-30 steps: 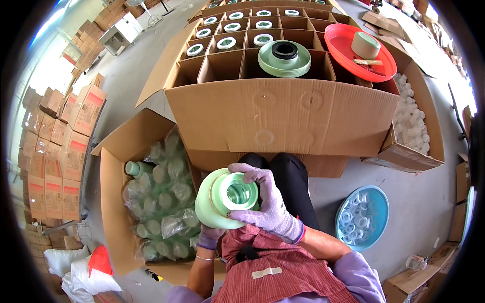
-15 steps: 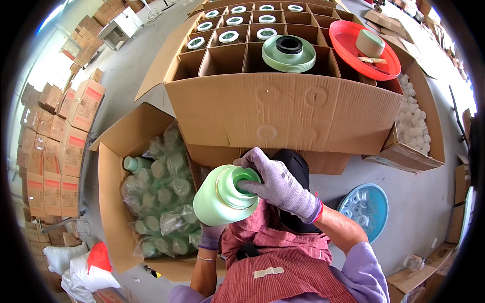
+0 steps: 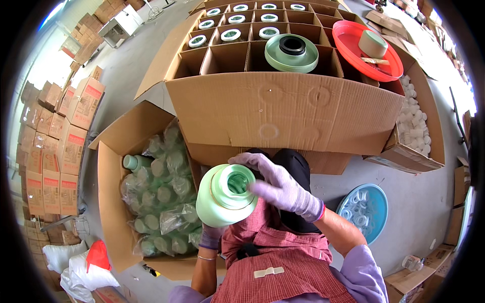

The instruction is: The person assembles light green kettles by inserting internal components and lids, then places them into a cardboard box. The person also seals the box with tape.

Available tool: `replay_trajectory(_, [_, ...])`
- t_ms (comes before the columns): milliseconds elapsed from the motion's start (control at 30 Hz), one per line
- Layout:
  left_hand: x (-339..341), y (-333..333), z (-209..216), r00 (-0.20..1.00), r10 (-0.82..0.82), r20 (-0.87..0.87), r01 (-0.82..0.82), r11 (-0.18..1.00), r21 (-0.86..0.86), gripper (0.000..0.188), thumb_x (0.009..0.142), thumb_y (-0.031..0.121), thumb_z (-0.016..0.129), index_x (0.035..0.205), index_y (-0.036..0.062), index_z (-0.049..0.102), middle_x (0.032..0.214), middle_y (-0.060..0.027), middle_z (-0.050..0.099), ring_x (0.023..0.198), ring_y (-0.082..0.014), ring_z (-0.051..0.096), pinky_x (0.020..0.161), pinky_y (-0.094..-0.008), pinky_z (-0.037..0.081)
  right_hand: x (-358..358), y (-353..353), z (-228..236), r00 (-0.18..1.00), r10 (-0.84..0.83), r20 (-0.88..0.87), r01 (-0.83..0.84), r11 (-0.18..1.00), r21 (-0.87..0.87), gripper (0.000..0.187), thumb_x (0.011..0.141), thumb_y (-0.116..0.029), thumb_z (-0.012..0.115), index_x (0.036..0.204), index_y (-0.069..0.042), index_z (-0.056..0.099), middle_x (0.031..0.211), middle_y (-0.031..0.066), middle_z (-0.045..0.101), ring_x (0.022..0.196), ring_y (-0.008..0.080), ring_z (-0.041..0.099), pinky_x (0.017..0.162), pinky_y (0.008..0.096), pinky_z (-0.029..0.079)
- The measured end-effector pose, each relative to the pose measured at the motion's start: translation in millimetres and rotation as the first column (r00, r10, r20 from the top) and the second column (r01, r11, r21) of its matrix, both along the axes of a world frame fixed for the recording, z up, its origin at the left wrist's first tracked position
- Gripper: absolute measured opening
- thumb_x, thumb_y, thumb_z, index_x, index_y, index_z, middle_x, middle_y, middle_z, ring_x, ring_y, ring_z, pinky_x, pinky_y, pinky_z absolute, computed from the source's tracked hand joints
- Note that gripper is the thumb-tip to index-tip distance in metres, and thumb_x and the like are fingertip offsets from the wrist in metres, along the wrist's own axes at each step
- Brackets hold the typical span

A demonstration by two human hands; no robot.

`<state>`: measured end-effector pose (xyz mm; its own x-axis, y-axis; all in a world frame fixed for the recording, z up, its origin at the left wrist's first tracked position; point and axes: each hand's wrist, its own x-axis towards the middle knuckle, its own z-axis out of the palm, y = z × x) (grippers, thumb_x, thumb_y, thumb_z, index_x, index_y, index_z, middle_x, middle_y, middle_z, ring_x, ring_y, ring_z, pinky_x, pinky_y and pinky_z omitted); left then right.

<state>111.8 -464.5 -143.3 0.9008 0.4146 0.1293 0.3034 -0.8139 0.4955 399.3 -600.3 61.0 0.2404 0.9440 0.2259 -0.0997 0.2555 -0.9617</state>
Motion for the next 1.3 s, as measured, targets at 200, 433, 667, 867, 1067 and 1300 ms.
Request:
replay_trajectory(200, [60.8,-2.5,80.3,0.977,0.025,0.212,0.094,0.841,-0.532,0.071,0.083,0.031,0.075,0.143,0.0132,0.043,0.142,-0.007,0.05,0.131,-0.0229,0.047,0.111,-0.041,0.035,-9.6,-6.0,6.8,0.901,-0.2,0.384,0.175,0.98,0.098,0.1,0.07,-0.032,0.087,0.146,0.003,0.033,0.131,0.0197,0.052,0.123,0.0287,0.052,0.105,0.0381,0.04])
replay_trajectory(433, [76.5,2.6,89.0,0.97,-0.004,0.244,0.098,0.922,-0.375,0.07,0.08,0.025,0.077,0.141,0.0111,0.045,0.138,-0.0081,0.052,0.127,-0.0224,0.05,0.108,-0.04,0.039,-1.6,-3.8,5.4,0.941,-0.292,0.171,0.276,0.954,0.113,0.084,0.073,-0.034,0.085,0.135,0.0,0.04,0.122,0.016,0.054,0.115,0.0263,0.056,0.099,0.0363,0.044])
replay_trajectory(667, [76.0,0.0,77.8,0.959,0.019,0.283,0.05,0.971,-0.235,0.07,0.078,0.019,0.079,0.139,0.009,0.046,0.134,-0.0092,0.055,0.124,-0.0219,0.053,0.105,-0.039,0.042,-8.9,-1.5,-2.5,0.935,-0.354,-0.034,0.355,0.923,0.15,0.073,0.067,-0.023,0.09,0.118,-0.005,0.041,0.13,0.0197,0.053,0.119,0.0245,0.052,0.103,0.037,0.04])
replay_trajectory(867, [68.8,-2.5,69.4,0.958,0.055,0.282,-0.009,0.987,-0.162,0.07,0.076,0.014,0.081,0.138,0.0073,0.048,0.131,-0.0102,0.058,0.12,-0.0215,0.056,0.102,-0.0381,0.045,-8.6,-2.2,-9.5,0.939,-0.343,-0.037,0.344,0.921,0.185,0.055,0.08,-0.026,0.079,0.112,-0.003,0.041,0.127,0.0204,0.057,0.108,0.0237,0.059,0.093,0.0346,0.047])
replay_trajectory(1067, [50.2,-2.4,48.4,0.93,0.056,0.363,-0.002,0.989,-0.149,0.072,0.074,0.018,0.084,0.137,0.0075,0.051,0.134,-0.0106,0.057,0.123,-0.0243,0.055,0.105,-0.0398,0.042,1.4,-4.8,-0.8,0.93,-0.359,0.075,0.357,0.933,0.037,0.029,0.093,-0.016,0.062,0.11,0.001,0.047,0.111,0.0182,0.066,0.097,0.0247,0.068,0.087,0.0351,0.051])
replay_trajectory(1300, [18.8,9.8,25.2,0.936,0.091,0.339,0.001,0.965,-0.261,0.08,0.076,0.006,0.08,0.144,0.0062,0.037,0.138,-0.0103,0.051,0.121,-0.0232,0.054,0.104,-0.0386,0.045,13.2,-1.2,16.9,0.781,-0.176,0.599,0.364,0.908,-0.208,0.035,0.086,-0.017,0.07,0.106,0.002,0.047,0.094,0.023,0.066,0.09,0.0367,0.067,0.079,0.0392,0.053])
